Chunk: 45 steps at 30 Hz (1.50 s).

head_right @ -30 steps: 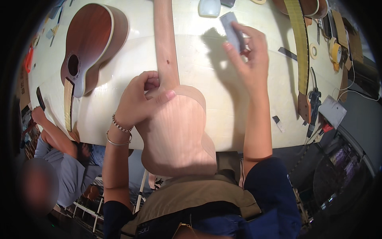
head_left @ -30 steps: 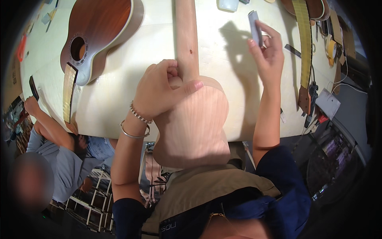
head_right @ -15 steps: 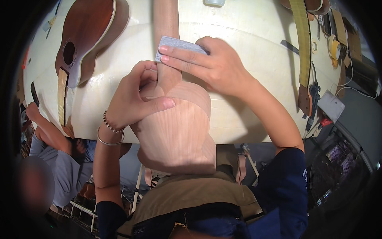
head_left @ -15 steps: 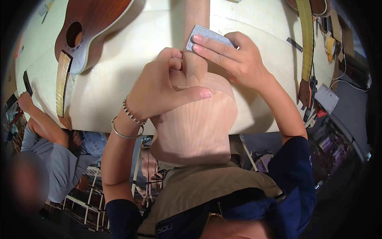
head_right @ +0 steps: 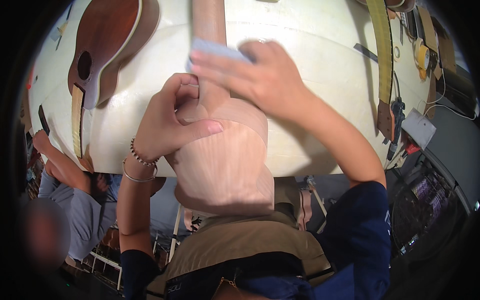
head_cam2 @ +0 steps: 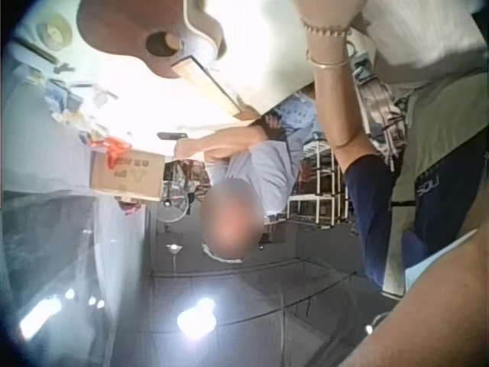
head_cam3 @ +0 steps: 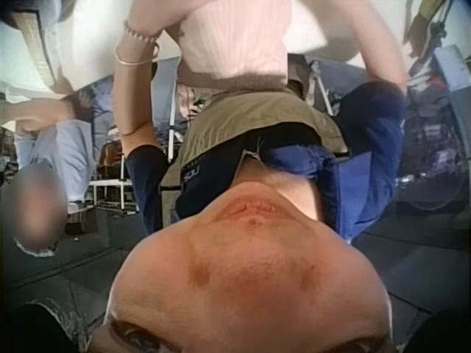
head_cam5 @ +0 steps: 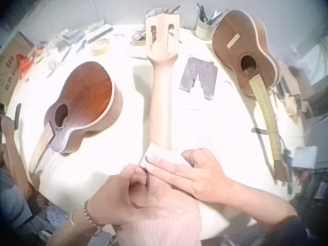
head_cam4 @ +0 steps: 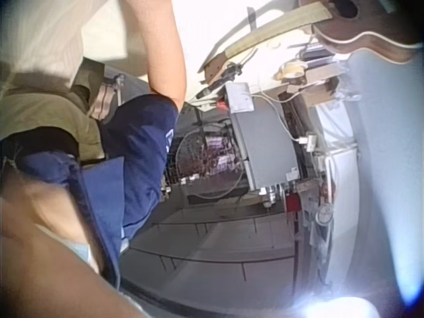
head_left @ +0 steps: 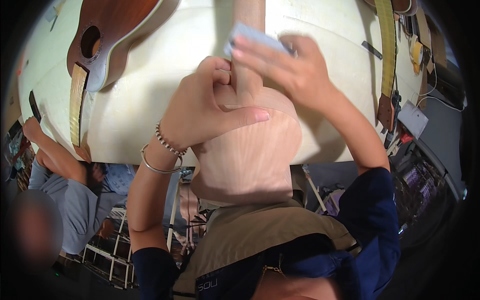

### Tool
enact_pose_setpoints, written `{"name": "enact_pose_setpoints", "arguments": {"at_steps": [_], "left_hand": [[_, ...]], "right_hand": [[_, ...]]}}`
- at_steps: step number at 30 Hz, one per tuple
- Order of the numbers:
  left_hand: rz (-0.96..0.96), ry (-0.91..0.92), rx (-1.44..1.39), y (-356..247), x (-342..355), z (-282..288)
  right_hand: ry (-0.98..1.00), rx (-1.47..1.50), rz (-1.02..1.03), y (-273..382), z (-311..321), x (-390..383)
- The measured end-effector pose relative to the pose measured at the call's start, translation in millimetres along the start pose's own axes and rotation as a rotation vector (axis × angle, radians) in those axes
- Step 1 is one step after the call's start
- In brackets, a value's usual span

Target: The person sands the neck and body of a ukulele using sandpaper, then applies a liquid finish from a small bottle and rubs it in. The person repeats this process on different sections of the instrument.

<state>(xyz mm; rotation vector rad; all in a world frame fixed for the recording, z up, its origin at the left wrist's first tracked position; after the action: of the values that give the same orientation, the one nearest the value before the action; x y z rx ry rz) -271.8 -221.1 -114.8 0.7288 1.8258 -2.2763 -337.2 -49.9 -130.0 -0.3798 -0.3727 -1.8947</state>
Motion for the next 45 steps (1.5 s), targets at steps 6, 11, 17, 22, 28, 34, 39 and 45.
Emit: {"name": "enact_pose_setpoints", "arguments": {"at_steps": [6, 11, 17, 22, 28, 34, 39, 45], "left_hand": [[0.003, -0.001, 0.024, -3, 5, -7], [-0.013, 0.003, 0.023, 3, 8, -4], [0.103, 0.08, 0.147, 2, 10, -8], [0.107, 0.094, 0.164, -1, 16, -10], [0.118, 0.089, 0.12, 1, 17, -10], [0.092, 0.053, 0.076, 4, 15, -10], [0.12, 0.099, 0.043, -3, 11, -7], [0.08, 0.081, 0.188, 1, 11, -1]], "right_hand": [[-0.207, -0.058, -0.048, -50, 0, 15], [-0.078, 0.205, 0.029, -9, 1, -11], [-0.097, -0.1, 0.008, -24, -2, 6], [-0.102, -0.181, -0.063, -14, 0, -2], [-0.062, -0.179, -0.022, -5, -9, -17], [-0.145, -0.035, -0.079, -11, -16, -19], [-0.2, -0.225, -0.101, -25, -10, 1], [-0.212, -0.211, -0.149, -12, -22, 0]]}}
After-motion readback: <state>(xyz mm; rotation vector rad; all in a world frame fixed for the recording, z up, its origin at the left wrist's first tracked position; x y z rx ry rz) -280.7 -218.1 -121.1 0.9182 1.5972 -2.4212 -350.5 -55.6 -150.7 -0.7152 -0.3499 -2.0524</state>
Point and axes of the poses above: each hand's wrist, its own x-axis towards the middle knuckle, its own z-axis out of the back of the hand, y = z × x, the point moved 3 cm from there along x, towards the middle knuckle, and after that the axes turned 4 degrees about z, right-handed, at the moved point
